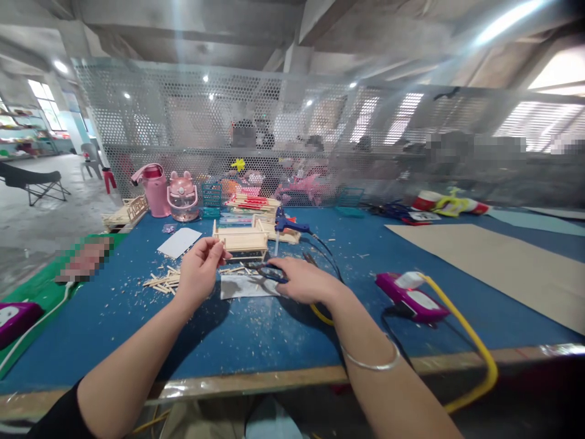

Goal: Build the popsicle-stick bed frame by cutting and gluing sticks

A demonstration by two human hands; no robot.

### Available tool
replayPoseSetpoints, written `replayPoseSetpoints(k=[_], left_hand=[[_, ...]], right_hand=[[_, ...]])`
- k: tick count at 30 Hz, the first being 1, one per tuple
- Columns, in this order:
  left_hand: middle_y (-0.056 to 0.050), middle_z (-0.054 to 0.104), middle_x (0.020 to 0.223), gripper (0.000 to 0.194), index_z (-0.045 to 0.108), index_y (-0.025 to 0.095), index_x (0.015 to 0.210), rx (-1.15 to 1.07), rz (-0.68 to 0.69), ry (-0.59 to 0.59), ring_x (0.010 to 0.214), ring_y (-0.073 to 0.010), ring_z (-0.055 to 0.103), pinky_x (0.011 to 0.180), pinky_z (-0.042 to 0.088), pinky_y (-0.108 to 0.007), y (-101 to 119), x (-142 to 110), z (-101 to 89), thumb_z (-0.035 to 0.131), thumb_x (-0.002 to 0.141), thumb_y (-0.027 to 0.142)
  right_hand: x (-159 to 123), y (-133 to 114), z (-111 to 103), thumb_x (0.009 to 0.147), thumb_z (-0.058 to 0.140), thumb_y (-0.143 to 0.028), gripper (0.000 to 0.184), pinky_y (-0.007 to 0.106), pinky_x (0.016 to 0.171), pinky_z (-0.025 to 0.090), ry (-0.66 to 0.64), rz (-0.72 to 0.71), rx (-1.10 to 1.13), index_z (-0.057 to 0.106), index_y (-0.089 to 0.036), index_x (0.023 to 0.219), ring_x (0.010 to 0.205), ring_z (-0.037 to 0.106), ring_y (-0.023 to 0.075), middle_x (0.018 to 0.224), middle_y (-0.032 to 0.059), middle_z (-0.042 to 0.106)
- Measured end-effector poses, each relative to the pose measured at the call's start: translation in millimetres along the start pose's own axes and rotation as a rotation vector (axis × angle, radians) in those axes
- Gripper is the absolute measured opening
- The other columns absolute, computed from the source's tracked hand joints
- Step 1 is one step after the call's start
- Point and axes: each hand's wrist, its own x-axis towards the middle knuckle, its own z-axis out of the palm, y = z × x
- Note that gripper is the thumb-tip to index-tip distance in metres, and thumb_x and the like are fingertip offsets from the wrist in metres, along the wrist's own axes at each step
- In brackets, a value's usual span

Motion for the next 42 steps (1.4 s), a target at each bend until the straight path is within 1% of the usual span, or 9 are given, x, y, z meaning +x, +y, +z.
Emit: replayPoseSetpoints(k=[5,10,14,17,22,27,33,38,42], left_hand=[[0.0,0.062,0.063,0.028,0.054,0.016,0.082,0.082,-0.031,-0.061,0.056,-0.0099,0.052,0.056,0.04,-0.021,-7,-1,0.8,0.053,0.075,0.043],[-0.001,0.063,0.066,0.028,0.059,0.016,0.078,0.222,-0.01,-0.113,0.061,-0.0116,0.053,0.06,0.04,-0.022,-13,-2,1.4,0.054,0.074,0.042],[0.0,0.062,0.062,0.03,0.06,0.015,0.079,0.209,-0.041,-0.154,0.051,-0.0096,0.049,0.053,0.038,-0.021,-15,-2,1.8,0.054,0.073,0.044],[0.0,0.063,0.064,0.032,0.058,0.015,0.08,0.083,-0.093,-0.182,0.045,-0.0074,0.047,0.049,0.038,-0.021,-18,-1,3.3,0.056,0.071,0.046],[-0.001,0.065,0.068,0.037,0.056,0.014,0.081,-0.092,-0.174,-0.235,0.048,-0.0067,0.052,0.051,0.041,-0.02,-20,1,5.2,0.062,0.066,0.047],[-0.002,0.067,0.069,0.039,0.054,0.014,0.081,-0.16,-0.201,-0.24,0.046,-0.0055,0.052,0.049,0.039,-0.018,-14,2,3.9,0.064,0.064,0.048],[-0.001,0.066,0.066,0.039,0.056,0.014,0.082,-0.207,-0.2,-0.249,0.045,-0.0053,0.051,0.048,0.039,-0.019,-13,1,4.0,0.065,0.063,0.047],[-0.003,0.067,0.068,0.039,0.06,0.013,0.081,-0.191,-0.174,-0.24,0.047,-0.0059,0.051,0.046,0.036,-0.018,-12,1,4.4,0.064,0.064,0.048],[-0.004,0.067,0.069,0.036,0.064,0.013,0.08,-0.136,-0.154,-0.245,0.048,-0.0067,0.05,0.048,0.037,-0.019,-10,-1,5.0,0.063,0.066,0.046]], right_hand=[[-14,-12,22,0.068,0.056,-0.05,0.055,0.045,0.076,0.043,0.084,0.193,-0.175,0.055,-0.018,0.113,0.098,0.055,0.0333,0.105,0.0168,0.059],[-23,-10,26,0.063,0.058,-0.062,0.073,0.044,0.085,0.04,0.189,0.078,-0.082,0.05,-0.016,0.119,0.107,0.049,0.0331,0.116,0.0169,0.054],[-37,13,17,0.086,0.037,-0.042,0.044,0.038,0.085,0.039,0.266,0.244,-0.051,0.053,-0.011,0.113,0.104,0.053,0.027,0.112,0.0176,0.057],[-46,38,13,0.082,0.043,-0.029,0.032,0.036,0.073,0.042,0.112,0.462,-0.111,0.055,-0.011,0.106,0.093,0.059,0.0293,0.102,0.0183,0.062],[-49,64,10,0.071,0.056,-0.035,0.041,0.028,0.066,0.039,0.061,0.442,-0.025,0.052,-0.016,0.107,0.088,0.059,0.0255,0.096,0.0109,0.064],[-54,59,11,0.061,0.057,-0.017,0.057,0.025,0.059,0.037,0.105,0.512,-0.015,0.045,-0.015,0.117,0.079,0.06,0.0228,0.089,0.0093,0.064],[-78,43,12,0.064,0.046,-0.004,0.06,0.026,0.064,0.038,0.231,0.533,-0.186,0.042,-0.012,0.123,0.088,0.059,0.0231,0.098,0.0144,0.062],[-87,40,2,0.072,0.05,-0.019,0.043,0.03,0.067,0.042,0.413,0.567,-0.254,0.054,-0.018,0.115,0.087,0.06,0.0252,0.098,0.0122,0.063],[-72,25,7,0.073,0.053,-0.028,0.036,0.029,0.072,0.044,0.566,0.341,0.045,0.057,-0.017,0.107,0.085,0.06,0.0213,0.098,0.0084,0.064]])
